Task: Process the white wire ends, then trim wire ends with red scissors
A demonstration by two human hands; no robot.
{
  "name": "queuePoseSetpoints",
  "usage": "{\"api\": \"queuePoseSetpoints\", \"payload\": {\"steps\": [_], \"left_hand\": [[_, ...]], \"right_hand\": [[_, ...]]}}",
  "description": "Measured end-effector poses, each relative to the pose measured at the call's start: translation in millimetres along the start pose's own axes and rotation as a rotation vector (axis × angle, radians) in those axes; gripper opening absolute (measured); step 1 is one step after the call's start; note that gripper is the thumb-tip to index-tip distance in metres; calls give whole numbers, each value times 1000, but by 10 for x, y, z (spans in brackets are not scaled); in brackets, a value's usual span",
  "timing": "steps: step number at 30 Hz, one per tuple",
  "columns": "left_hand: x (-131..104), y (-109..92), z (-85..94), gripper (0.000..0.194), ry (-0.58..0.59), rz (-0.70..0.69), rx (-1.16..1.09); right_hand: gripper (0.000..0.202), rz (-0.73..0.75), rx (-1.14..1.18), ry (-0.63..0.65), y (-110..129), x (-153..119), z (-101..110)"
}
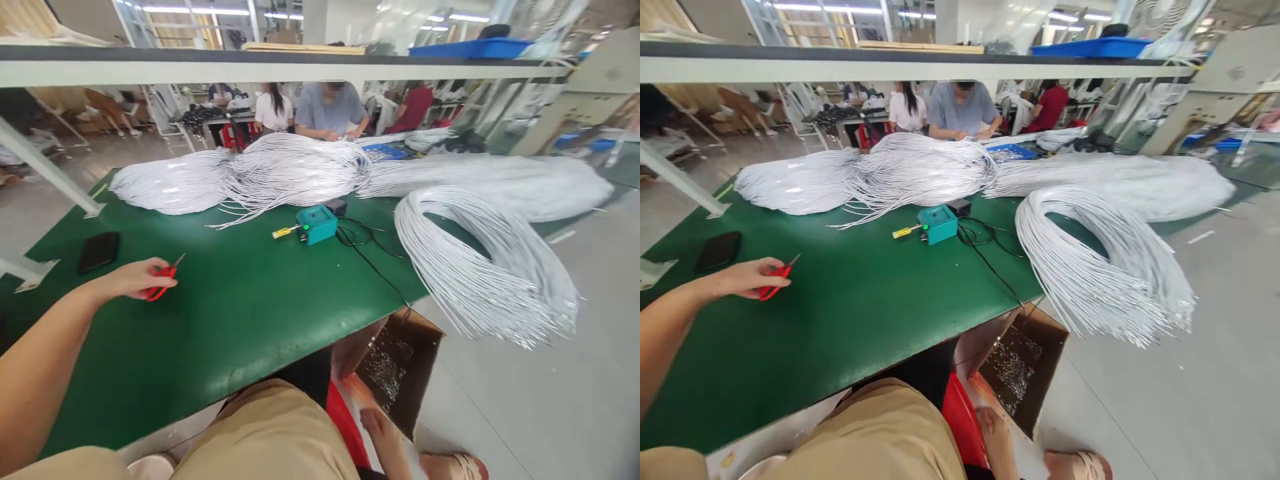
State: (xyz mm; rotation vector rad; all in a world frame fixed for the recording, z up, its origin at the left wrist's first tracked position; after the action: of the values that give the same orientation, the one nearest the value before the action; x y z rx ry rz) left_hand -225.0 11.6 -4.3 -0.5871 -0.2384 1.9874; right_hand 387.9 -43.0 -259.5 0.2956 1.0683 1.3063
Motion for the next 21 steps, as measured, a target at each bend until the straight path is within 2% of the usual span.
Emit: {"api": "queuePoseSetpoints", "payload": {"steps": [2,3,5,7,8,9,11,13,15,17,19,20,21], "left_hand": [[-7,-912,-310,70,191,-162,-181],[-76,-1384,-515,69,312,-233,-207],[-321,-2259,-953,66,472,-424,-225],[-640,-2936,-1364,59,548,-676,-222],[-795,-3173,-1546,58,576,-766,-213],[-937,-3351,-1703,58,591,-839,-210],[-1166,-3569,-1938,53,559,-958,-182],[-1308,-3681,-2108,52,544,-1022,-146],[-1358,-3794,-2242,56,618,-1090,-86],[-1275,-3995,-2328,60,757,-1142,-47],[-1002,-4336,-2330,57,805,-1125,-45],[-789,-4560,-2292,52,739,-1097,-51],[-535,-4805,-2229,49,605,-1064,-36]], "right_hand": [[43,106,174,-16,509,-90,138],[41,184,306,-17,800,-142,213],[41,277,599,-10,1340,-249,350],[40,360,824,-28,1736,-361,449],[39,372,908,-26,1852,-411,469],[40,370,980,-32,1912,-452,476],[41,345,1110,-67,1897,-506,471],[45,318,1207,-152,1778,-524,484],[42,287,1233,-226,1644,-530,530],[37,248,1202,-269,1530,-549,598],[36,223,1139,-307,1413,-591,653],[37,214,1107,-327,1334,-613,659],[38,200,1074,-344,1231,-628,647]]}}
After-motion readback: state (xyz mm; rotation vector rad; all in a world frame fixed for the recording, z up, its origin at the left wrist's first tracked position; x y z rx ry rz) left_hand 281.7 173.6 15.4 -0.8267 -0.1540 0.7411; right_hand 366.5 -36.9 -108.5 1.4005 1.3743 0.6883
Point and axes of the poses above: each hand's wrist, its own x-axis towards the middle knuckle, its own z-axis out of the back of the hand, y = z × x, the point moved 3 cm from there along x, towards the middle knuckle, and after that the axes turned 2 degrees about y, right-handed, at the moved point
